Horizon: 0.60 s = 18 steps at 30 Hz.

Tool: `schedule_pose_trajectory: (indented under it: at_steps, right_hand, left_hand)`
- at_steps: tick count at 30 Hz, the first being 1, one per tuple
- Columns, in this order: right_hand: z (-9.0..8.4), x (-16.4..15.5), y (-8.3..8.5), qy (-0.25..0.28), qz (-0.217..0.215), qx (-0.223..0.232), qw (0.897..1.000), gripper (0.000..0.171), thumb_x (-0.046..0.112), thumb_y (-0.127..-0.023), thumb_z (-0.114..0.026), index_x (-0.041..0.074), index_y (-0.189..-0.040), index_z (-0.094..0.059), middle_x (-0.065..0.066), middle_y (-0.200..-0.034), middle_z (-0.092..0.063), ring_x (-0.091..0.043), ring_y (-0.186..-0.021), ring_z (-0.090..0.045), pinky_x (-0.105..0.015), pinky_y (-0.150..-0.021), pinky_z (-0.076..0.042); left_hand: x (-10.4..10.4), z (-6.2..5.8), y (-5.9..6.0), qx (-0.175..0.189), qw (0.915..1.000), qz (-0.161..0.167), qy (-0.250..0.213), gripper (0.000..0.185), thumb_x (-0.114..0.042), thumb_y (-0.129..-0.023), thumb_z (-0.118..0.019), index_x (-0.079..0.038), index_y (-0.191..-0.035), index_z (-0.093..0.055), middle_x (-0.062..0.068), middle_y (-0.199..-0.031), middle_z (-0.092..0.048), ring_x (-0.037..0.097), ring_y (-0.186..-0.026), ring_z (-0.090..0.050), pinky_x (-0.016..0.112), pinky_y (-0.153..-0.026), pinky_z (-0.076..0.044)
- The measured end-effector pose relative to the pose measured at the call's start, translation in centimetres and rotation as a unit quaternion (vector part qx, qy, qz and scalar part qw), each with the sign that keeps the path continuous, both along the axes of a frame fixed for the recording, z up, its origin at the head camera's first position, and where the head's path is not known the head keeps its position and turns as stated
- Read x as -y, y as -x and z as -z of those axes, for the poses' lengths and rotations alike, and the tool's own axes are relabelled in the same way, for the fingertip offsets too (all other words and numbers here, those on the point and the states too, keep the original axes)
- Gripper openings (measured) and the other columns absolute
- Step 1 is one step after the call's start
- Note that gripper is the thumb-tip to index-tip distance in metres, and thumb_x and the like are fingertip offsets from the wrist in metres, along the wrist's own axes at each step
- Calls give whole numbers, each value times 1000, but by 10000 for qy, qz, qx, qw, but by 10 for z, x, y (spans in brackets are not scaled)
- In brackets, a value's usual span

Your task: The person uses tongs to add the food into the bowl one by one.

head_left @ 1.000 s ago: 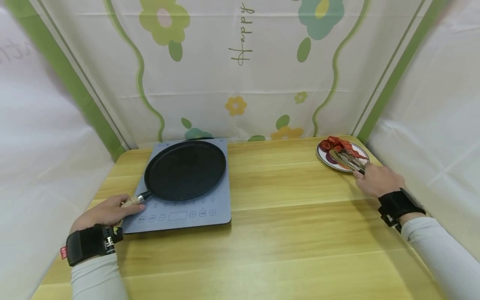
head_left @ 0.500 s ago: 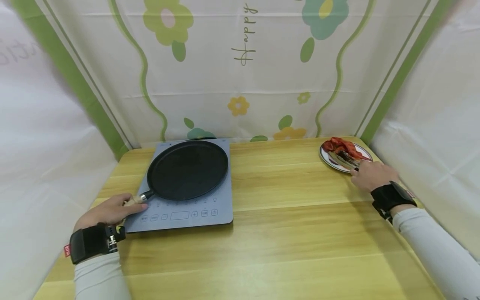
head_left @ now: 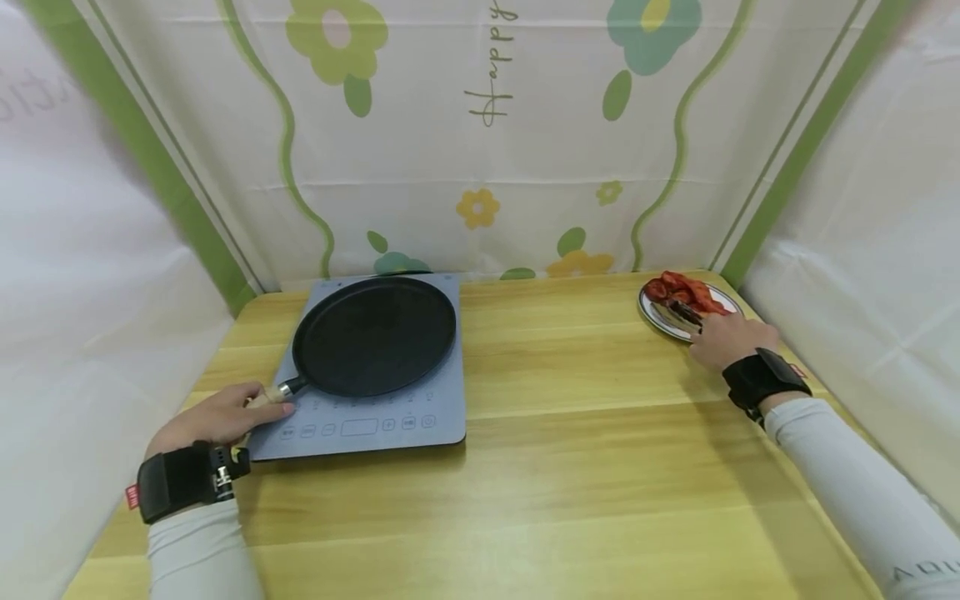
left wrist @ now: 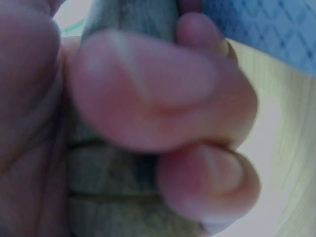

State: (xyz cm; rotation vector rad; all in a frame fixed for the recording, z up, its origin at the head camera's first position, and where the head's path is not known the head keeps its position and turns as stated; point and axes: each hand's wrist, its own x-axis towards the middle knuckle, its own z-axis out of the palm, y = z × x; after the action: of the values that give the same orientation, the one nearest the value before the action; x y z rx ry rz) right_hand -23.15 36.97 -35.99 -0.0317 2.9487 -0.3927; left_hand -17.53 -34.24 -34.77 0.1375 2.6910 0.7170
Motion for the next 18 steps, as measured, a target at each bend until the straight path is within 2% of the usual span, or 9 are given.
schedule_pose_trajectory:
  at_steps: [2, 3, 4, 7, 13, 18]
  right_hand:
    - [-2, 4, 0, -256, -12, -32, 9997, 25, 15, -93, -51, 14, -70, -63, -7, -81, -64, -24, -73, -52, -39, -62, -34]
    - [-3, 7, 0, -986, -77, -156, 9950, 25, 18, -92, -54, 16, -70, -65, -9, -81, -66, -26, -73, -54, -40, -61, -35]
    - [-4, 8, 1, -1046, -58, -125, 9944, 25, 18, -93, -54, 15, -71, -66, -11, -82, -66, -27, -73, -55, -41, -61, -36]
    - [-6, 12, 1, -1081, -9, -51, 9941, 29, 18, -95, -53, 14, -71, -68, -13, -81, -67, -29, -72, -56, -43, -61, -38]
    - [-9, 17, 3, -1042, 140, -210, 9942, 36, 25, -99, -53, 12, -68, -67, -19, -80, -68, -31, -70, -59, -47, -57, -44]
    - [-11, 17, 6, -1087, 71, -40, 9940, 39, 23, -99, -52, 15, -61, -58, -13, -74, -62, -27, -67, -52, -45, -61, -38]
  left_hand:
    - [0, 0, 0, 17, 10000, -11, -6, 40, -43, -105, -63, -4, -99, -54, -1, -72, -47, 17, -66, -48, 28, -61, -41]
    - [1, 0, 0, 32, 10000, -23, -11, 40, -43, -105, -63, -4, -100, -54, -1, -72, -47, 17, -65, -48, 28, -60, -41]
    - [1, 0, 0, 32, 10000, -15, -23, 40, -43, -105, -63, -4, -100, -54, -1, -72, -47, 17, -65, -48, 28, -60, -41]
    - [0, -1, 1, 40, 10000, -22, -22, 40, -43, -105, -63, -4, -99, -54, -1, -73, -46, 17, -66, -48, 28, -60, -40]
    - [1, -2, 0, 29, 10000, -9, -79, 39, -42, -105, -64, -4, -100, -55, 0, -74, -47, 17, -67, -48, 28, -60, -41]
    - [2, -2, -1, 47, 9999, -10, -147, 39, -42, -105, -64, -3, -101, -55, 0, -73, -47, 17, -66, -48, 29, -60, -41]
